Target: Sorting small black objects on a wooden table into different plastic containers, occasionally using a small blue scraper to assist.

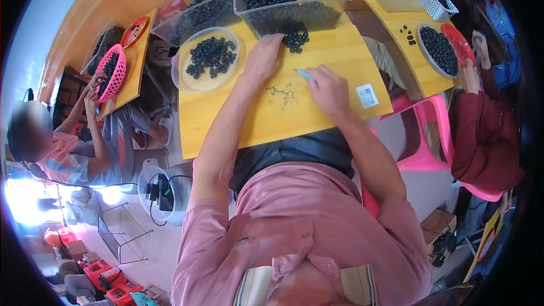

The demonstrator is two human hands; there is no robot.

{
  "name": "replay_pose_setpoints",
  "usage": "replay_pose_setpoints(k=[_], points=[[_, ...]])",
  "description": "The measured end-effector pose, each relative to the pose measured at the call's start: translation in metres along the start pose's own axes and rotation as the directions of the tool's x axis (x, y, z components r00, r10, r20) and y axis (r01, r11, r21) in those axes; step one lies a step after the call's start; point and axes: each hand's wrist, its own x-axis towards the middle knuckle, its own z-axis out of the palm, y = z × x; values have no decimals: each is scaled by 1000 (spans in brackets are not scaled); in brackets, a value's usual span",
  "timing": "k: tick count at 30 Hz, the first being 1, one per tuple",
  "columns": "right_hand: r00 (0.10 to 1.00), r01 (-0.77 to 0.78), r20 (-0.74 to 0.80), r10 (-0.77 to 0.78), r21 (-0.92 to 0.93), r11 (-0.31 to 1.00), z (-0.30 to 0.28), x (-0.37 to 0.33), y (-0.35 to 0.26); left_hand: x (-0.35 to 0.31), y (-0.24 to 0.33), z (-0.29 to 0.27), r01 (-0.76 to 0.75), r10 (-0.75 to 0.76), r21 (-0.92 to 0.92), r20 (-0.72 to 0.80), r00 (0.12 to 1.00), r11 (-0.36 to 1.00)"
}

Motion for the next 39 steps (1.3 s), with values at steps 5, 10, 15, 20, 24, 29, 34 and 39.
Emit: replay_pose_setpoints(k=[5, 10, 15, 20, 24, 29, 34, 39], points=[[1000, -17, 15, 17, 12, 1000, -2, 2, -1, -8, 3, 0, 72, -72, -47, -1, 997, 996], [999, -26, 37, 25, 19, 999, -3, 2, -2, -26, 15, -20, 158, -152, -86, 67, 986, 984], [998, -32, 58, 32, 7, 999, -1, 2, -4, -35, 14, -25, 98, -112, -160, -77, 991, 982], [998, -33, 46, 32, 13, 999, 1, 1, -4, -23, 8, -19, 132, -130, -104, 23, 991, 986], [999, -27, 30, 26, 29, 999, -1, 2, -6, -21, 5, -12, 211, -207, -122, 38, 978, 970], [999, -32, 39, 31, 23, 999, 0, 1, -2, -43, 21, -19, 264, -292, -320, -40, 956, 910], [998, -20, 61, 17, 50, 999, 1, 0, -4, -81, 38, -30, 377, -428, -479, 5, 904, 792], [999, 40, 12, -41, 61, 997, 4, -2, -8, -106, 52, -28, 472, -543, -690, 134, 829, 549]])
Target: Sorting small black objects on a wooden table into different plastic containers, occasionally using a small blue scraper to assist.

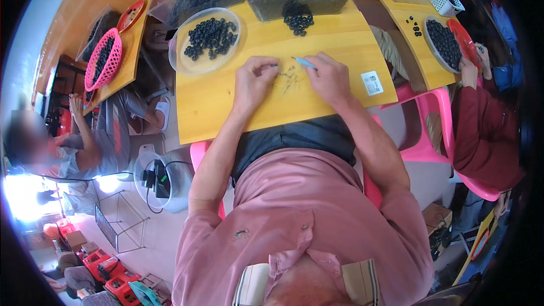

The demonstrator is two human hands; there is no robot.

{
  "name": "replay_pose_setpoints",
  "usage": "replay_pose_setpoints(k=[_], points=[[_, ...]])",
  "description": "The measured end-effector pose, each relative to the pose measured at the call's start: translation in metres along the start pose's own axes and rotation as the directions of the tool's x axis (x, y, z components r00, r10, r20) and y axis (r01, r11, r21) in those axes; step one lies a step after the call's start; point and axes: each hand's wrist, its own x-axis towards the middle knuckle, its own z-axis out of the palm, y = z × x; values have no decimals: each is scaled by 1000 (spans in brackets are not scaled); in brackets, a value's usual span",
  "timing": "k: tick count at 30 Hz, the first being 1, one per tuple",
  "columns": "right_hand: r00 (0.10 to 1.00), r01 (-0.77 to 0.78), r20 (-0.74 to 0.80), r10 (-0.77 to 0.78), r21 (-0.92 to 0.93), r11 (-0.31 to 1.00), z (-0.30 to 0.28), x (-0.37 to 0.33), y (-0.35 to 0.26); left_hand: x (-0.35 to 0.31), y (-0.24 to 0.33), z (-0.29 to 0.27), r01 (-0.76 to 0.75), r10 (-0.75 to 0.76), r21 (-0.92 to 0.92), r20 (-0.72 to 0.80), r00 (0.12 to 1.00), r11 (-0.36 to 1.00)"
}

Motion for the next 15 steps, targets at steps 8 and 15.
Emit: replay_pose_setpoints(k=[8, 15], points=[[988, 154, 19, -153, -56, 986, 7, -4, -7, -5, -22, 11, -84, 78, -139, -46, 996, 987], [967, 243, 111, -229, -146, 959, 7, -5, -12, -6, -22, 11, -84, 81, -100, -30, 996, 991]])
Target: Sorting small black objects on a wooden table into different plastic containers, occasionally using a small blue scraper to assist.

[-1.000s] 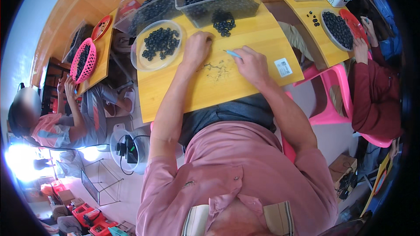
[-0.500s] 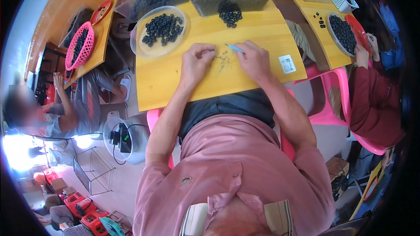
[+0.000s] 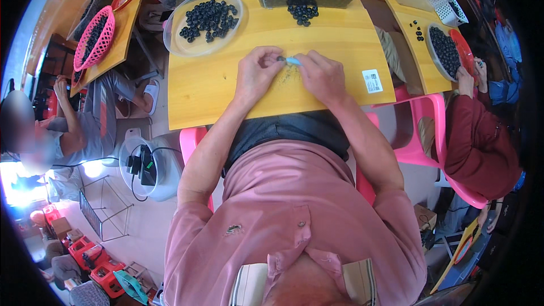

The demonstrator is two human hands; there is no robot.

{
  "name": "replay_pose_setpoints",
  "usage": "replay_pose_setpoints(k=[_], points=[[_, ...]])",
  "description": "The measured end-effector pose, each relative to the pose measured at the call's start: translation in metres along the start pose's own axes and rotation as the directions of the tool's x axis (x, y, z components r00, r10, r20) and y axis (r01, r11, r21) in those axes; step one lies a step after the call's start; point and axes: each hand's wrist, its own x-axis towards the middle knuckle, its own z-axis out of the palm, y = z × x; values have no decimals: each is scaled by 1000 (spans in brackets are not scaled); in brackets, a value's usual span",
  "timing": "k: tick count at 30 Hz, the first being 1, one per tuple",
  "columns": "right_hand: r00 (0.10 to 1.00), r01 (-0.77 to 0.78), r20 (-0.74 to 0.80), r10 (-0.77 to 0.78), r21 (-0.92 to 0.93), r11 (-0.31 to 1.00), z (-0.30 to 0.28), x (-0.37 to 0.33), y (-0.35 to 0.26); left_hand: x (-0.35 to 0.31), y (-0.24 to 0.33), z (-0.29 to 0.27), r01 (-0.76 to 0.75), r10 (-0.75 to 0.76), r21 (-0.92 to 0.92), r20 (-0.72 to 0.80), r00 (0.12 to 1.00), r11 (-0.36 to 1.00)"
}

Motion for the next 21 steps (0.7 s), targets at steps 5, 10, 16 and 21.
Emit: replay_pose_setpoints(k=[5, 10, 16, 21], points=[[1000, 13, 6, -13, 0, 1000, -3, 1, -1, -1, 3, 1, -6, 6, -25, 24, 1000, 1000], [1000, 23, -3, -23, -6, 1000, -2, 2, -2, 0, 2, 1, 3, 0, -71, 40, 999, 997], [1000, 22, -16, -21, 9, 1000, 1, 1, 0, 1, 6, -1, 30, -23, -111, 63, 998, 993], [996, -91, 10, 92, -81, 993, 2, 1, 6, 1, 7, -3, 41, -25, -219, 75, 997, 975]])
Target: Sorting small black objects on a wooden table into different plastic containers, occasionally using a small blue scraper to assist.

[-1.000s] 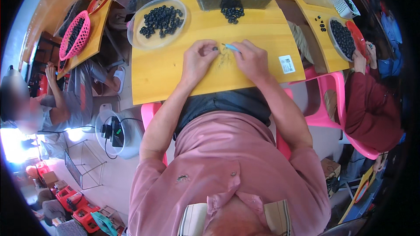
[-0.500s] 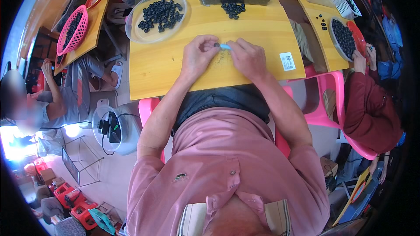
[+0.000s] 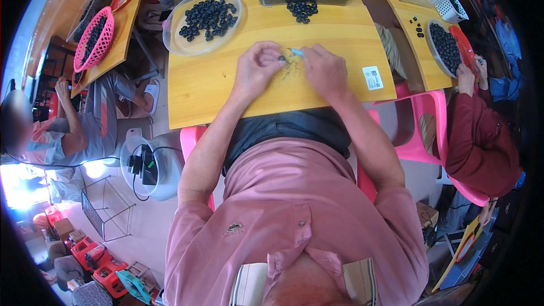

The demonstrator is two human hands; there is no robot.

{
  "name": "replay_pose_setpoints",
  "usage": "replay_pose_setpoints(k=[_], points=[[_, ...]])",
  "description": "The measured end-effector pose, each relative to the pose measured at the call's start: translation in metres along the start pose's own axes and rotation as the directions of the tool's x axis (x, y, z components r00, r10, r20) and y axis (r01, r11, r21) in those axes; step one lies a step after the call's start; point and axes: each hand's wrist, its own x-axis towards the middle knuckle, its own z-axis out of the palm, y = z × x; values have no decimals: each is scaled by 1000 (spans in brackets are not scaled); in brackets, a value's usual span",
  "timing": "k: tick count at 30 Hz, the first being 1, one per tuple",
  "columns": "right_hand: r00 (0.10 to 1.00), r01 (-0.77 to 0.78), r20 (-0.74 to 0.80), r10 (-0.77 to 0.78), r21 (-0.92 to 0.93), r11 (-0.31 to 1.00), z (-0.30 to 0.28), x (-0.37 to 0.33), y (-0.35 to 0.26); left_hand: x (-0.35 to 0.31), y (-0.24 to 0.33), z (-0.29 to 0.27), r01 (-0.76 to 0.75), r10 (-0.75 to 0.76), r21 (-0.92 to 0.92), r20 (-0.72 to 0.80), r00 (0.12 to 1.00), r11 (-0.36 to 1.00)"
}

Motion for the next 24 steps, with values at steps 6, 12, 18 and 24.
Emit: replay_pose_setpoints(k=[6, 12, 18, 24], points=[[1000, 13, -11, -13, 20, 1000, -2, 1, -1, -3, 5, 0, 2, -3, -31, -42, 999, 1000], [998, -60, -27, 61, 55, 997, -6, -2, 6, 7, 24, -23, -179, 225, 291, -135, 965, 940], [971, -157, -149, 188, 197, 968, -4, 1, 18, 39, 66, -73, -247, 757, 874, -184, 627, 418], [947, -267, -117, 301, 236, 934, -15, 7, 19, 69, 38, -20, -479, 526, 722, 188, 830, 498]])
